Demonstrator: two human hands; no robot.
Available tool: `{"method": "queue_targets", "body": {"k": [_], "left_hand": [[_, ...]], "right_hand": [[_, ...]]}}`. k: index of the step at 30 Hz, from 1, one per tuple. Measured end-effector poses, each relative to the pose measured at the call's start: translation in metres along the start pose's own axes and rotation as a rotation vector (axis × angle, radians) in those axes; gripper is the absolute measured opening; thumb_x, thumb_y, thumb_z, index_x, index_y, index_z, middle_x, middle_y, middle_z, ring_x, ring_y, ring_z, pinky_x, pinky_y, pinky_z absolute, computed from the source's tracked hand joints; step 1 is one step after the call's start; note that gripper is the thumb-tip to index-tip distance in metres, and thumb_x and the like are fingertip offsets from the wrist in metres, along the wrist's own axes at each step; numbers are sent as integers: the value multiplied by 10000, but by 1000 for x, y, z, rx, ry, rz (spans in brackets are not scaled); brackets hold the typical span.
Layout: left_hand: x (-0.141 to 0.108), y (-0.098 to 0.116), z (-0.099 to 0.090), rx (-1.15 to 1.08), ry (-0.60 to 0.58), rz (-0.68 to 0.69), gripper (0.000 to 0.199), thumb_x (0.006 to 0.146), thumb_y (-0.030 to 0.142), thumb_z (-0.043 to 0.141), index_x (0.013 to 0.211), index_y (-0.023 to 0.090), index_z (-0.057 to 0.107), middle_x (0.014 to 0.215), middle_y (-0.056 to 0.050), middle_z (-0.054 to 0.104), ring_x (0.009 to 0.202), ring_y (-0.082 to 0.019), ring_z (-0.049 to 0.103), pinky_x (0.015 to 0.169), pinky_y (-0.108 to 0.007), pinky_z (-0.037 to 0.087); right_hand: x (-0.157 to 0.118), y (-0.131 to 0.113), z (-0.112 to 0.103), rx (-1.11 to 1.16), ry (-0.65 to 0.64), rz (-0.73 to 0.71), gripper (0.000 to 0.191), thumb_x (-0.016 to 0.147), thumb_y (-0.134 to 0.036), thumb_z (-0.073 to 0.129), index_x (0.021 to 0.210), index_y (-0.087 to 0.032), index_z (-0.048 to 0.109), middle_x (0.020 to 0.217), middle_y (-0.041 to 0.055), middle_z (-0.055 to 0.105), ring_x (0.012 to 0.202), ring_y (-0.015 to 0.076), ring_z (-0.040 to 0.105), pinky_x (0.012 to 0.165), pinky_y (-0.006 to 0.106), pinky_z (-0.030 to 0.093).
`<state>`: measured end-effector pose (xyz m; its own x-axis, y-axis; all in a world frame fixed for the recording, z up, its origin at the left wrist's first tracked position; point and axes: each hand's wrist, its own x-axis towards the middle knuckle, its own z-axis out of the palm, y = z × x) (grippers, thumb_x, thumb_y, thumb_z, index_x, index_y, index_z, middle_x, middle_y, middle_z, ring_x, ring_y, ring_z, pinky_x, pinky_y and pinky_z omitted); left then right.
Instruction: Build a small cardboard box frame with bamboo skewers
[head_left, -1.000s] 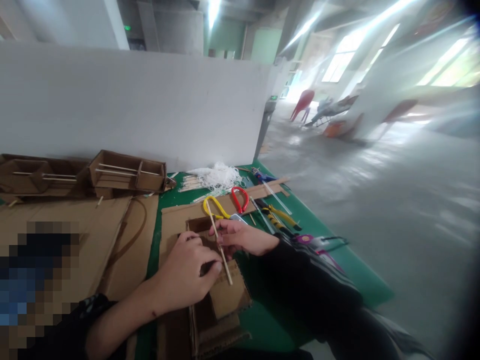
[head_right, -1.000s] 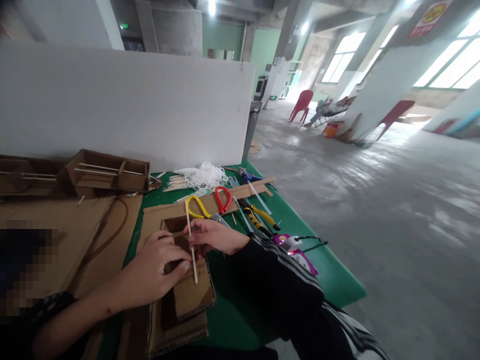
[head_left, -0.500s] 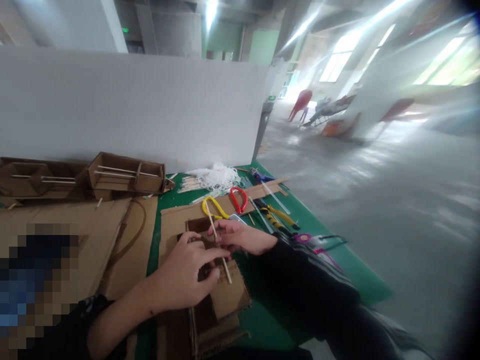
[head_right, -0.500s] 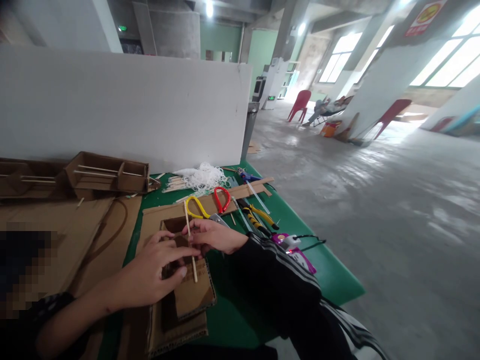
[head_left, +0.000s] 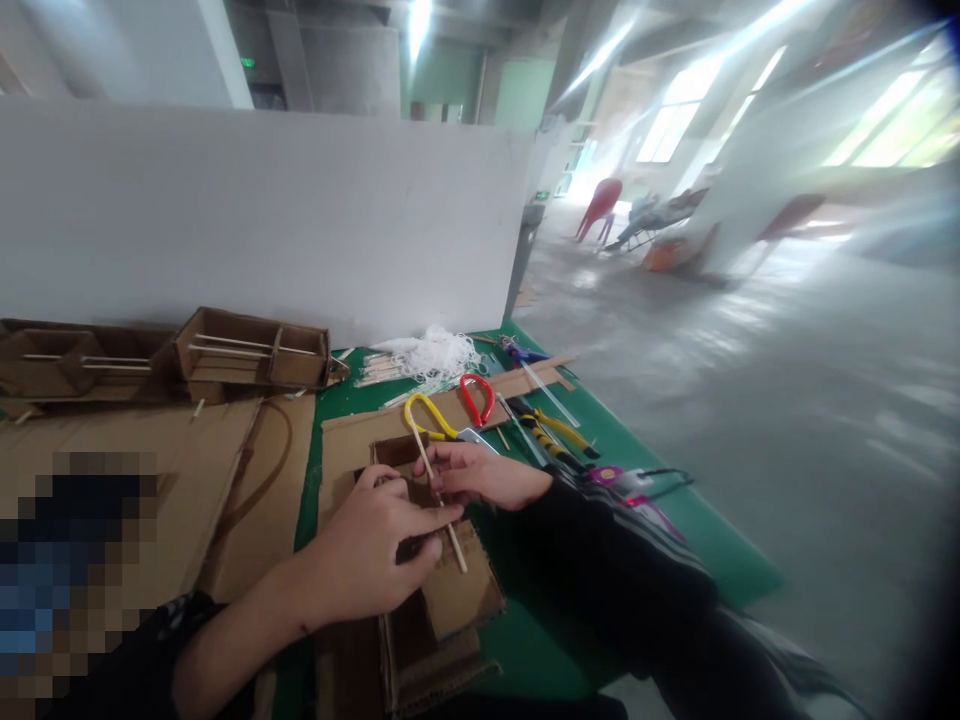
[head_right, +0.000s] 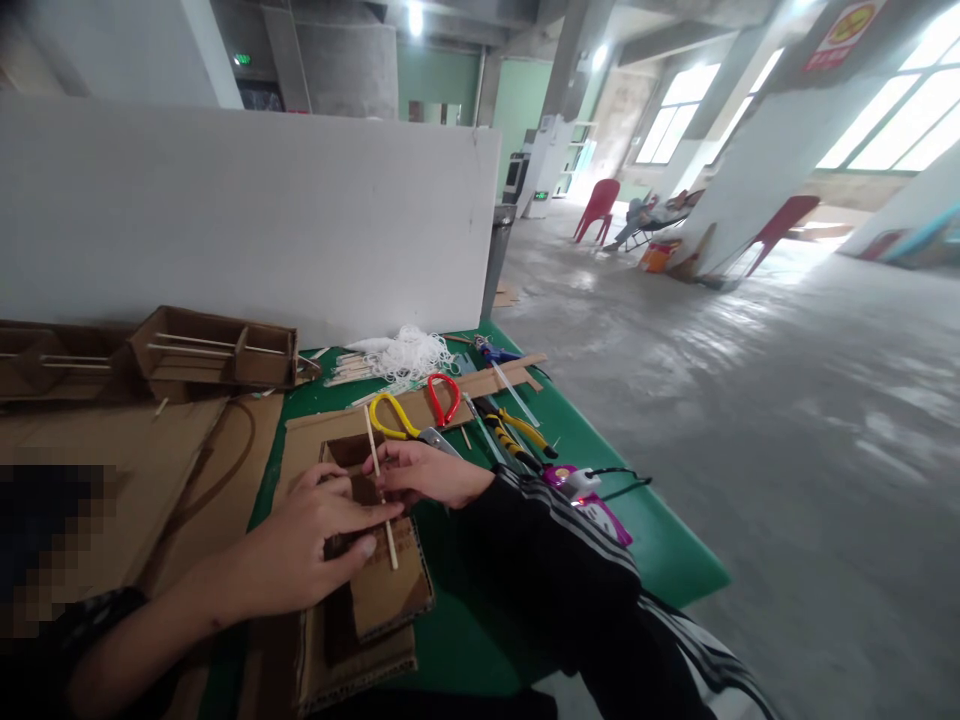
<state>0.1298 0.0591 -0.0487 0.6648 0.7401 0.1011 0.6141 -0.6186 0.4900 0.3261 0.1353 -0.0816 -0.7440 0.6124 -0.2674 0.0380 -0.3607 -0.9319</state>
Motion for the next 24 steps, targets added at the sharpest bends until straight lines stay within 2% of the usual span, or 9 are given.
{"method": "queue_targets", "body": {"k": [3,8,16,24], "left_hand": [[-1,2,1,-9,12,-22,386,919,264,506,1270,391,605,1140,45,710,1095,-182,579,1078,-427,227],[0,5,9,-19,98,-86,357,877,445,607,1225,375,647,1107,6,723,1103,-213,600,1107,-450,204],[2,8,14,11,157,-127,353,840,449,652,1185,380,673,1097,1,737,1099,-237,612,1088,-480,248],[2,8,14,16,132,-135,358,844,454,646,1192,376,674,1006,-10,750,975,-230,644,1075,-499,273]], "right_hand": [[0,-1,0,-1,4,2,362,733,-337,790,1002,-164,620,715,-46,564,588,65,517,513,159,418],[0,-1,-1,2,-16,-12,339,758,-338,769,1004,-172,605,721,-45,563,564,73,526,466,162,403],[-1,-1,-2,9,-24,-16,314,778,-327,756,994,-170,591,714,-48,570,557,69,531,475,162,433],[-1,0,-3,10,-17,-9,319,762,-324,765,968,-171,576,705,-39,601,536,88,560,449,174,438]]}}
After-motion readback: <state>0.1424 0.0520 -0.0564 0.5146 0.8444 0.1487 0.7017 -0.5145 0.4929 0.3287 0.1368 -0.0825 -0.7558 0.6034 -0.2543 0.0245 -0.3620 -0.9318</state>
